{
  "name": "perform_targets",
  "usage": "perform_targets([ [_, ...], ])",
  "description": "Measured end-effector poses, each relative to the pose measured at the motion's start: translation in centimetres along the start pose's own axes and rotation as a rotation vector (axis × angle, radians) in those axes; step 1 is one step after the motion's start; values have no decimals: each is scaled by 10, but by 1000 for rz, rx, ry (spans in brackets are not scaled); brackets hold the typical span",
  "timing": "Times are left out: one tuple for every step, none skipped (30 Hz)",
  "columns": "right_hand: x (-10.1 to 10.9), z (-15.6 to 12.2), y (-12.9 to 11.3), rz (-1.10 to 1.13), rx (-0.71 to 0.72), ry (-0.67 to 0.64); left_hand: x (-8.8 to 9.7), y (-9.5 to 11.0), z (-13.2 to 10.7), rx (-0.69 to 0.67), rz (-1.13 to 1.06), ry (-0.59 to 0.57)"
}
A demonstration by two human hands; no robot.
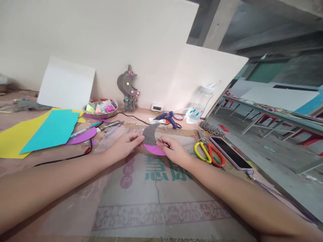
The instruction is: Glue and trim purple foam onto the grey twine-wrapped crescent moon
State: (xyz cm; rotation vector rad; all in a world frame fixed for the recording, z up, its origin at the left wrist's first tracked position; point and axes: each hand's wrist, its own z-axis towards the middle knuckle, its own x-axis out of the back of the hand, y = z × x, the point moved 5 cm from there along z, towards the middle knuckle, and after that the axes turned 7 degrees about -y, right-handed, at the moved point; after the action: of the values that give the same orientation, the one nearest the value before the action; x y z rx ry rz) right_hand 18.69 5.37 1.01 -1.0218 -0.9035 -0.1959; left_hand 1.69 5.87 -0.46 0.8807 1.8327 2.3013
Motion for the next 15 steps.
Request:
perform_targets([
  [1, 0, 0, -2, 2, 10, 2, -1, 1, 6, -14, 27],
  [3, 0, 0, -3, 2, 35, 4, -2, 1, 18, -30, 70],
  [6, 0, 1, 3, -2, 74, 6, -3, 0, 28, -32, 111],
  [10, 0, 4, 19, -9, 124, 8, -2, -1, 30, -3, 141],
  [14, 0, 7, 44, -17, 180, 8, 1, -3, 24, 60, 155],
  [19, 0, 12, 76, -27, 238, 4, 5, -5, -2, 161, 96],
  [24, 1, 17, 108, -40, 291, -2, 11, -8, -47, 291, 8],
  [28, 2, 23, 138, -56, 335, -10, 16, -12, -80, 388, -114],
  [31, 3, 28, 165, -73, 369, -19, 21, -18, -118, 414, -260],
  [34, 4, 33, 189, -88, 392, -29, 26, -25, -157, 363, -447],
  [35, 5, 37, 211, -101, 406, -37, 30, -34, -171, 261, -637],
  [36, 5, 40, 229, -109, 410, -43, 33, -40, -147, 154, -764],
  [36, 6, 42, 243, -110, 408, -38, 35, -39, -108, 67, -665],
  [36, 7, 42, 253, -105, 396, -32, 35, -36, -75, 13, -528],
  [35, 7, 41, 258, -100, 376, -27, 35, -34, -67, 4, -428],
])
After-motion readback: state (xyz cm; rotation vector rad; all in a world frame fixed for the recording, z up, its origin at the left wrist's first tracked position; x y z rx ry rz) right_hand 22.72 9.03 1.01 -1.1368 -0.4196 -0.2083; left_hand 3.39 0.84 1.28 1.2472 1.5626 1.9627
